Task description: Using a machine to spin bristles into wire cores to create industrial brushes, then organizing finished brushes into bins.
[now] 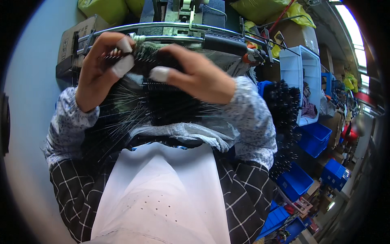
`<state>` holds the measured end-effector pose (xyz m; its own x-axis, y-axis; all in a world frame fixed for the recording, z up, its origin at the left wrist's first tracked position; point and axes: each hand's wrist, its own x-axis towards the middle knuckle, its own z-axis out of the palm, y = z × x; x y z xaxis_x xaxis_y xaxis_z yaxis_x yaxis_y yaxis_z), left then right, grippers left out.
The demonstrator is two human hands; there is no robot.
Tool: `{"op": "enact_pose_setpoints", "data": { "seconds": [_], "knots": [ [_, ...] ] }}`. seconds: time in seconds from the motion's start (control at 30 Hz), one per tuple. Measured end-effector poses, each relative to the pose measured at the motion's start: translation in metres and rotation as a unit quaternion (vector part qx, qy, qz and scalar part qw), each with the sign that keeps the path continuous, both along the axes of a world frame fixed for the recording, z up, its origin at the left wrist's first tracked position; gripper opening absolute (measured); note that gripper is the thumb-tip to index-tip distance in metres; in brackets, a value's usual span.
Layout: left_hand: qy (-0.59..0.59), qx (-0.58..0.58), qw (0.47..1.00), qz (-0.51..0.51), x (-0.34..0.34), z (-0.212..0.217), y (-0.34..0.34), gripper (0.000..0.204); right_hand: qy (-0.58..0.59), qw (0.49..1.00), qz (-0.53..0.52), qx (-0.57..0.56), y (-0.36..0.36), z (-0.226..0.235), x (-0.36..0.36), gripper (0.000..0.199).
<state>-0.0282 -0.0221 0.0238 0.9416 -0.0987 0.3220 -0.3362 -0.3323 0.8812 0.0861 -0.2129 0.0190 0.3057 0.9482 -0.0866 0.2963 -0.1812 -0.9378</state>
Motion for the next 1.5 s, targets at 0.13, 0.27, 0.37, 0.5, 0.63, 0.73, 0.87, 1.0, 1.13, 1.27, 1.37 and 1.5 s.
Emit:
{"op": "enact_pose_setpoints", "data": {
  "seconds": [0.13, 0.27, 0.37, 0.5, 0.63, 0.73, 0.87, 1.0, 1.13, 1.27, 1.37, 1.5],
  "knots": [
    [0.121, 0.039, 0.992, 0.026, -0.040, 0.008, 0.033, 0.068, -0.140, 0.983, -0.106, 0.052, 0.001, -0.022, 0.025, 0.038],
    [0.381, 0.330, 0.863, -0.041, -0.095, 0.009, 0.056, 0.060, -0.526, 0.771, -0.289, -0.211, -0.033, -0.091, 0.121, 0.029],
    [0.465, 0.396, 0.791, -0.028, -0.129, -0.015, 0.051, 0.051, -0.517, 0.770, -0.289, -0.236, -0.025, -0.105, 0.131, 0.029],
    [0.481, 0.317, 0.817, 0.010, -0.132, -0.020, 0.053, 0.045, -0.532, 0.760, -0.284, -0.243, -0.019, -0.109, 0.139, 0.029],
    [0.487, 0.346, 0.801, 0.022, -0.124, -0.010, 0.050, 0.044, -0.547, 0.757, -0.282, -0.220, -0.015, -0.111, 0.141, 0.028],
    [0.464, 0.383, 0.798, 0.015, -0.134, -0.017, 0.052, 0.045, -0.525, 0.783, -0.256, -0.214, -0.014, -0.106, 0.139, 0.030],
    [0.514, 0.399, 0.759, -0.026, -0.133, -0.012, 0.046, 0.048, -0.539, 0.768, -0.286, -0.192, -0.017, -0.110, 0.140, 0.029],
    [0.472, 0.374, 0.798, -0.006, -0.138, -0.009, 0.042, 0.047, -0.495, 0.800, -0.276, -0.197, -0.016, -0.114, 0.146, 0.028],
    [0.488, 0.202, 0.847, 0.057, -0.138, -0.001, 0.051, 0.041, -0.525, 0.780, -0.240, -0.240, -0.012, -0.122, 0.165, 0.034],
    [0.459, 0.014, 0.884, 0.092, -0.138, 0.007, 0.072, 0.024, -0.600, 0.727, -0.203, -0.264, -0.009, -0.141, 0.193, 0.038],
    [0.270, -0.058, 0.945, 0.176, -0.149, -0.001, 0.091, 0.033, -0.637, 0.710, -0.201, -0.224, -0.014, -0.143, 0.192, 0.041],
    [0.097, -0.164, 0.960, 0.206, -0.186, 0.001, 0.136, 0.060, -0.548, 0.710, -0.331, -0.292, -0.040, -0.122, 0.178, 0.051]
  ]
}}
